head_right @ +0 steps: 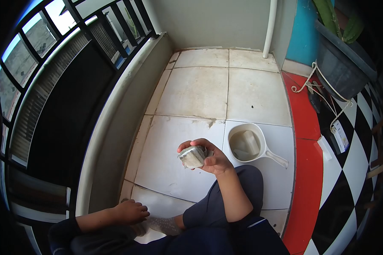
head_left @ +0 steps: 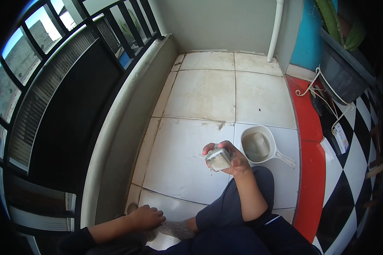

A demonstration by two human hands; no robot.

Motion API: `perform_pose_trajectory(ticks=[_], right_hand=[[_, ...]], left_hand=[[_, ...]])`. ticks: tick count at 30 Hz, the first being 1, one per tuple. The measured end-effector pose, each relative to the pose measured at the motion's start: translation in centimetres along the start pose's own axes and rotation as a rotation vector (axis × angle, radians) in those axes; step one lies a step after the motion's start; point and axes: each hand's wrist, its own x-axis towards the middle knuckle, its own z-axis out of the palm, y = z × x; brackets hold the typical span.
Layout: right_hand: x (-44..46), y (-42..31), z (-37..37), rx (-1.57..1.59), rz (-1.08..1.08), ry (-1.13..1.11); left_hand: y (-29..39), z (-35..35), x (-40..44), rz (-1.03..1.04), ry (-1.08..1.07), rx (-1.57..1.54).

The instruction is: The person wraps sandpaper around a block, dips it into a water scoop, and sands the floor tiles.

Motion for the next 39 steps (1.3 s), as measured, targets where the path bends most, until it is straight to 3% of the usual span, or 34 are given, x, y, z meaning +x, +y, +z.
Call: perform_pose_trajectory(ticks=[8,10,11,13,15,17,20,23,26,29,34,37,39], right_hand=[[-0.6,-2.1,1.0,-0.288,0.007,0.133],[-0.9,-3.7,1.4,-0.769,0.094,0.258],[-0.9,-4.5,1.9,-0.768,0.095,0.261],[-1.2,-5.9,2.8,-1.430,0.221,0.487],[-3.0,-7.0,1.3,-1.551,0.272,0.627],[-4.9,-8.0,-0.4,-1.809,0.376,0.931],[-7.0,-8.2,-2.6,-2.005,0.566,1.109],[-7.8,-8.1,-4.0,-2.025,0.733,1.141],[-8.0,-7.9,-4.9,-2.068,0.757,1.145],[-8.2,-8.0,-5.0,-2.050,0.690,1.040],[-8.3,-7.9,-4.9,-2.126,0.675,1.180],[-8.4,-8.1,-5.2,-2.001,0.631,0.988],[-8.1,-7.9,-4.6,-2.154,0.653,1.186]], left_hand=[[-0.3,0.3,0.5,0.013,0.016,-0.011],[-0.3,0.2,0.5,0.012,0.007,-0.010],[-0.3,0.2,0.5,0.010,0.001,-0.008],[-0.3,-0.3,0.5,-0.001,-0.059,-0.011],[-0.3,-0.4,0.6,0.001,-0.117,-0.022],[-0.4,0.2,0.4,-0.016,-0.124,0.000],[-0.5,0.6,0.3,0.004,-0.082,-0.012],[-0.4,0.5,0.4,0.017,-0.055,-0.015],[-0.3,0.0,0.5,0.011,-0.087,0.002],[-0.4,0.1,0.5,0.004,-0.114,-0.011],[-0.4,-0.2,0.5,0.002,-0.126,-0.030],[-0.4,-0.4,0.6,-0.002,-0.133,-0.032],[-0.3,-0.8,0.6,-0.003,-0.124,-0.036]])
